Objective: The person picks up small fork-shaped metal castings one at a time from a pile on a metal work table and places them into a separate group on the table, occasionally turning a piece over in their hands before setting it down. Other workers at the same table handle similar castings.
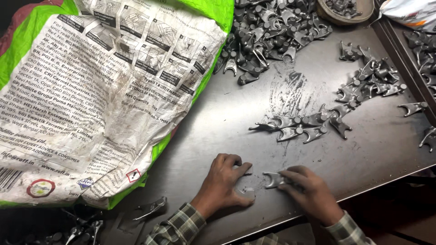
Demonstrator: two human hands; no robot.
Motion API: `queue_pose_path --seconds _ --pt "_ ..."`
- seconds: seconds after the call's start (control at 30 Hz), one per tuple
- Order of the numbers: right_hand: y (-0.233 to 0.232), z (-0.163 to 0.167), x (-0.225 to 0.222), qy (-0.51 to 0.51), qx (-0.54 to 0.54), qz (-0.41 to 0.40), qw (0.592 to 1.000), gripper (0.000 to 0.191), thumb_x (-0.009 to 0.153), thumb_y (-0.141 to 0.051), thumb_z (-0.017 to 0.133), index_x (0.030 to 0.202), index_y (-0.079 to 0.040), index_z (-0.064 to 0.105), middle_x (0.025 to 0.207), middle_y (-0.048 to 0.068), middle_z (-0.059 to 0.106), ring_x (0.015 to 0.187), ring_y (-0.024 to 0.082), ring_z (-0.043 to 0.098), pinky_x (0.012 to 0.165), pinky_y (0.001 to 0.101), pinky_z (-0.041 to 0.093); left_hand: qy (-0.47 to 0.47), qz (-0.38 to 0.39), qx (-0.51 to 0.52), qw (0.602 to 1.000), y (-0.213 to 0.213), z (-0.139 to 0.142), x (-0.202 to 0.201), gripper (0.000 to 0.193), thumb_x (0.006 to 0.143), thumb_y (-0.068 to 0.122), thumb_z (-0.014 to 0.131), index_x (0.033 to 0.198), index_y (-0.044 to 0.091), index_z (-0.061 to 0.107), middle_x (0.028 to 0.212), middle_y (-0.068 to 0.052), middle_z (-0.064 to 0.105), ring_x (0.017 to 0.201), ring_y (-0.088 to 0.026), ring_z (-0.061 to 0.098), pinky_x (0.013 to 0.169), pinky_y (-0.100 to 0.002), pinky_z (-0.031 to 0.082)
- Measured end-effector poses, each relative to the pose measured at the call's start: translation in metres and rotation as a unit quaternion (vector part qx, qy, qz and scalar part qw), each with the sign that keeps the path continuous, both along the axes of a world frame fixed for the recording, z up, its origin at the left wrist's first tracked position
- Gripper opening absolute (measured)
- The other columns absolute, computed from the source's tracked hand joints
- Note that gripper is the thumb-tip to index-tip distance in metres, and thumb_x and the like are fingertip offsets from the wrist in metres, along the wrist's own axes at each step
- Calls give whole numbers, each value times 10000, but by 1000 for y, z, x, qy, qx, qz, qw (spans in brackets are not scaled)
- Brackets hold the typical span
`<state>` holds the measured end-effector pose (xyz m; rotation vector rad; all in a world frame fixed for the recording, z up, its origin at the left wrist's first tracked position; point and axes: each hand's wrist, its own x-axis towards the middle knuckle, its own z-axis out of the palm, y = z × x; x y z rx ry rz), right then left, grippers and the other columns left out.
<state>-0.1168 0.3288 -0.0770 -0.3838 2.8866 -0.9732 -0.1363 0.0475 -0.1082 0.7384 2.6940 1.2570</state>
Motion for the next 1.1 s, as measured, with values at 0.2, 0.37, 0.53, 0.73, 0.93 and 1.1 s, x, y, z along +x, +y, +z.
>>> queue_pose_path --seconds 0.2,0.37,0.53,0.73,0.93,1.1 --pt "-39 4 -2 -3 -14 30 999 329 781 -200 814 1088 -94 763 1029 94 732 793 264 749 686 356 589 16 4 6 1000 0 -1 1 837 522 456 891 1248 81 708 1242 -153 579 1193 -365 491 1028 -501 446" --pt "-35 -8 -4 -32 -15 47 998 386 750 -185 829 1114 -93 741 1055 103 713 823 274 734 698 365 584 8 9 -2 1000 0 -3 1 830 527 459 883 1246 85 705 1241 -154 575 1194 -368 488 1022 -500 449" --pt "13 -18 -18 -149 -67 22 986 401 732 -173 851 1111 -114 739 1039 42 745 872 189 743 692 330 630 6 -3 -12 1000 1 -5 -2 823 532 452 882 1243 80 703 1226 -156 571 1184 -367 484 1014 -513 438" --pt "77 -11 -43 -258 -544 -94 793 293 846 -157 759 1093 -67 629 1054 100 659 975 222 732 606 340 614 8 1 2 1000 1 -5 -1 807 527 443 875 1231 86 706 1230 -142 573 1183 -350 490 1027 -494 444" --pt "40 -6 -86 21 138 -120 983 400 880 -278 779 1260 -176 704 1161 78 675 843 215 707 776 336 601 3 -1 -6 1000 0 -3 -1 809 528 446 875 1233 88 704 1221 -144 571 1181 -358 478 1028 -500 434" --pt "15 8 -92 61 188 -76 977 436 778 -237 822 1196 -172 715 1256 156 635 925 323 706 778 442 577 11 -2 -9 1000 1 -1 -2 807 529 447 877 1234 92 707 1228 -151 571 1186 -363 476 1029 -500 429"
